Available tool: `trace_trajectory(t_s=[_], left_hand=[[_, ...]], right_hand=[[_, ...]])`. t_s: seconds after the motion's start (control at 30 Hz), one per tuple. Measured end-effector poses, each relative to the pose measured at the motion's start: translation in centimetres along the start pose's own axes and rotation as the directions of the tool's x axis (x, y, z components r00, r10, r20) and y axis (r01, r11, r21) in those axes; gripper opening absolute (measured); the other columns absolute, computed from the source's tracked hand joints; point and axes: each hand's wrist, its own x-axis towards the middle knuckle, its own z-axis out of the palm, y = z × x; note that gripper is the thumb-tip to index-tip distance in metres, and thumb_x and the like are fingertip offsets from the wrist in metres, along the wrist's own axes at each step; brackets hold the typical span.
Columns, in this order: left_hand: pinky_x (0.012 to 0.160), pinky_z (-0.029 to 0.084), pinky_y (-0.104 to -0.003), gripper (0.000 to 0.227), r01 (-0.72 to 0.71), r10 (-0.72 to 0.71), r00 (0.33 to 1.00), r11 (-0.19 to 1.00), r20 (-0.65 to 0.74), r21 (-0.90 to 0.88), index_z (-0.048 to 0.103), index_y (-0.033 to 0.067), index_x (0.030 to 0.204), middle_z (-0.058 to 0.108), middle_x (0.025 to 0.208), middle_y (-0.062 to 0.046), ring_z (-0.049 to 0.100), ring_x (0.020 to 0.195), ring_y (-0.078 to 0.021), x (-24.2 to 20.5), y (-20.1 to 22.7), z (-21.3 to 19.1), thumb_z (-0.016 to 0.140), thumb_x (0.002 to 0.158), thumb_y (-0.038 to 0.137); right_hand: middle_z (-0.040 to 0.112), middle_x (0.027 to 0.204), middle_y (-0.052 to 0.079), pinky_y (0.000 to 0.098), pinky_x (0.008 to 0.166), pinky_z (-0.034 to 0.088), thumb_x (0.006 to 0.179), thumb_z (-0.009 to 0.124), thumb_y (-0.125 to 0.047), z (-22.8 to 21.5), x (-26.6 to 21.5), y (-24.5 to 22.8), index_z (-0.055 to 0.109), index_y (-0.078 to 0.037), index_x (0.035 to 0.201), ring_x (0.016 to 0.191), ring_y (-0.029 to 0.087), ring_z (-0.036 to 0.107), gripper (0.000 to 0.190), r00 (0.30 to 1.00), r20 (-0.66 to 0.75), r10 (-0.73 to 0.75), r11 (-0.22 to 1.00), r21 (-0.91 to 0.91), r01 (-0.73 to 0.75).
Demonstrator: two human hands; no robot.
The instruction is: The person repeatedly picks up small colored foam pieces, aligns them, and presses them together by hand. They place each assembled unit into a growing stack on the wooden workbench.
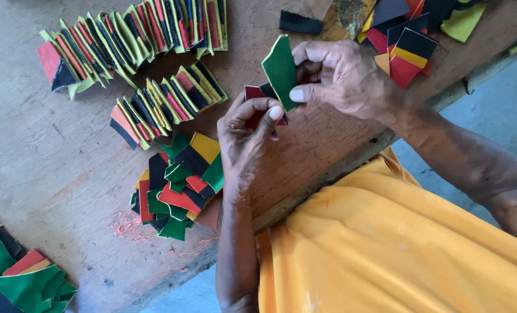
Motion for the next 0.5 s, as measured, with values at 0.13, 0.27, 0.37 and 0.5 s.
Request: trace_trajectory(t_s=[0.13, 0.27, 0.37, 0.5], left_hand=[[0.063, 0.055, -0.021, 0.012, -0.028, 0.028, 1.000, 0.999, 0.001, -0.030, 0.073, -0.0027, 0.103, 0.066, 0.104, -0.003, 0.065, 0.081, -0.0072, 0.07, -0.59, 0.36, 0.074, 0.100, 0.009], [0.061, 0.056, -0.021, 0.014, -0.004, 0.005, 1.000, 0.999, 0.001, -0.048, 0.072, -0.0035, 0.105, 0.065, 0.107, -0.003, 0.065, 0.081, -0.0069, 0.26, -0.56, 0.51, 0.071, 0.100, 0.009], [0.061, 0.056, -0.021, 0.011, -0.015, 0.015, 1.000, 1.000, -0.014, 0.009, 0.071, -0.0039, 0.102, 0.063, 0.106, -0.003, 0.065, 0.082, -0.0073, 0.12, -0.51, 0.52, 0.071, 0.098, 0.006], [0.075, 0.056, -0.021, 0.007, -0.036, 0.036, 0.999, 0.998, -0.009, 0.055, 0.068, -0.0033, 0.102, 0.061, 0.105, -0.003, 0.065, 0.087, -0.0078, -0.06, -0.45, 0.60, 0.070, 0.101, 0.004]], right_hand=[[0.070, 0.115, 0.008, 0.0305, 0.093, 0.062, 0.095, 0.074, -0.002, -0.48, 0.02, 0.40, 0.060, 0.001, 0.130, 0.106, 0.014, 0.069, 0.038, 1.000, 0.021, -0.017, 0.995, 0.098, 0.015], [0.070, 0.115, 0.009, 0.0302, 0.098, 0.062, 0.096, 0.074, -0.001, -0.46, -0.08, 0.48, 0.060, 0.002, 0.129, 0.108, 0.015, 0.070, 0.036, 0.998, 0.006, -0.056, 0.998, 0.008, 0.056], [0.070, 0.112, 0.008, 0.0291, 0.094, 0.063, 0.095, 0.074, -0.002, -0.29, -0.16, 0.60, 0.059, 0.002, 0.128, 0.105, 0.014, 0.071, 0.036, 0.999, -0.013, -0.031, 1.000, 0.004, 0.031], [0.069, 0.113, 0.008, 0.0303, 0.091, 0.064, 0.096, 0.074, -0.003, -0.42, -0.21, 0.60, 0.060, 0.002, 0.126, 0.104, 0.014, 0.070, 0.033, 0.999, -0.015, -0.034, 0.990, 0.133, 0.036]])
